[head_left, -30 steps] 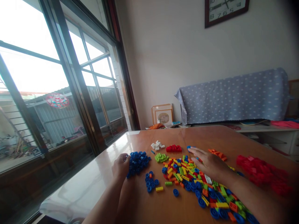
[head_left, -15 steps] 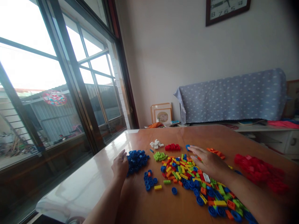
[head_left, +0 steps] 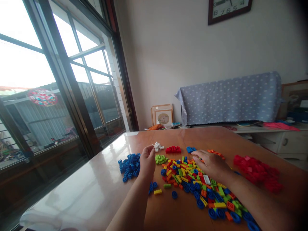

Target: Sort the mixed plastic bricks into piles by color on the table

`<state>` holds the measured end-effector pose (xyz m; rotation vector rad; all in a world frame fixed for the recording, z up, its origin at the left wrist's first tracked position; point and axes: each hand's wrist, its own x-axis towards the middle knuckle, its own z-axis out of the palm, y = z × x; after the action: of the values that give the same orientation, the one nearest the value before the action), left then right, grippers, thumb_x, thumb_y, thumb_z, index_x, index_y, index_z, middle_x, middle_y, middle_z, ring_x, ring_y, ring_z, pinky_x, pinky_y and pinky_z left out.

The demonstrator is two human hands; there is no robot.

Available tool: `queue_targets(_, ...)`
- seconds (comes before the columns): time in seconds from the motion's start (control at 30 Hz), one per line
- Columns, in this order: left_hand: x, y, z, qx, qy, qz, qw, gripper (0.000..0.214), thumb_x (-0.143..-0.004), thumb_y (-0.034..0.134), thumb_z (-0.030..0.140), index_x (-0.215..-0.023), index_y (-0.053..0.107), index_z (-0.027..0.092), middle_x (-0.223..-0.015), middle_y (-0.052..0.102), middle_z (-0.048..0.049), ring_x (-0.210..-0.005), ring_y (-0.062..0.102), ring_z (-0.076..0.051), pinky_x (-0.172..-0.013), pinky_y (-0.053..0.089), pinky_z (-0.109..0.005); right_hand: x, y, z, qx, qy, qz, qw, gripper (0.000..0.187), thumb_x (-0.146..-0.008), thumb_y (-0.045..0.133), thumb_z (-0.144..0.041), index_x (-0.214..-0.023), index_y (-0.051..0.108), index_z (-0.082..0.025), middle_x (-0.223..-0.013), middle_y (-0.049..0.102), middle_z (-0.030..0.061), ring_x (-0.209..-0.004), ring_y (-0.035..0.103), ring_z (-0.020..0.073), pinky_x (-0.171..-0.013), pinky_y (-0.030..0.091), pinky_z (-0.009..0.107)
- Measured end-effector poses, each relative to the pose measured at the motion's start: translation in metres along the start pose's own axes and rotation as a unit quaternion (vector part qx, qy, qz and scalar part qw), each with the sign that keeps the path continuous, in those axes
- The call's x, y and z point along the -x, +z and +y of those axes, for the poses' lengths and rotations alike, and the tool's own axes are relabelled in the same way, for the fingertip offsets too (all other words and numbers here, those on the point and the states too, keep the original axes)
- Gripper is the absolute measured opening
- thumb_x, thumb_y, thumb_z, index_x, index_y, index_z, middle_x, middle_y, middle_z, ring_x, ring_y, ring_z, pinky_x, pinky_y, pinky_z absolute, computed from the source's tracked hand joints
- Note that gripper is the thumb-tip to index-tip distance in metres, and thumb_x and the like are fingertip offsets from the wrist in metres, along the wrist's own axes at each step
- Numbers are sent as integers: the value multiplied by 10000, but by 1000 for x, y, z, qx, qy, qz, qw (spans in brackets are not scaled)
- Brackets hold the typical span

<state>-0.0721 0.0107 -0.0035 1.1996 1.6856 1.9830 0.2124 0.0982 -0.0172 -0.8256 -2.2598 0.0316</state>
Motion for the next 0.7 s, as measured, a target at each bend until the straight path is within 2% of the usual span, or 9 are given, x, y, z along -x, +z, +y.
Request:
queue_targets(0.1,6,20,-1,58,-28,-14,998,363,-782,693,414,-1035,684,153,-994,724,-84,-955,655,-204,-862,483,-296,-1,-8,-5,7,14,-24,1000,311,-983,406,-368,-965,697,-261,-906,744,40,-817,687,200,-761,506,300)
queue_targets(0.17,8,23,-7,54,-29,-30,998,330,-769,686,400,-997,684,162,-933,713,-62,-892,643,-189,-811,479,-279,-1,-12,-6,16,26,-29,999,315,-989,388,-361,-895,666,-249,-849,720,34,-763,663,190,-715,470,289)
queue_targets(0.3,9,16,-23,-49,-16,-80,995,221,-765,642,356,-896,690,184,-767,666,-17,-726,591,-164,-673,436,-251,-2,-16,-4,22,47,-18,999,300,-979,399,-352,-826,633,-244,-763,679,20,-707,622,176,-659,404,276)
queue_targets(0.47,7,7,-29,-198,12,-164,966,124,-761,605,289,-770,680,192,-660,609,8,-630,526,-142,-577,350,-236,-2,-17,-1,19,64,-27,997,295,-967,418,-354,-762,596,-239,-729,654,8,-677,587,163,-619,353,268)
queue_targets(0.57,9,8,-28,-229,24,-193,954,107,-764,592,262,-753,671,191,-642,595,14,-607,503,-134,-555,323,-233,-2,-18,-2,16,76,-36,996,285,-955,425,-339,-742,584,-237,-707,640,4,-662,574,161,-612,346,260)
queue_targets(0.7,11,9,-28,-243,34,-194,950,109,-783,597,272,-777,674,194,-653,607,12,-611,510,-137,-558,319,-233,-1,-16,0,8,87,-43,995,275,-941,431,-336,-737,586,-236,-703,647,-1,-665,574,162,-605,336,255)
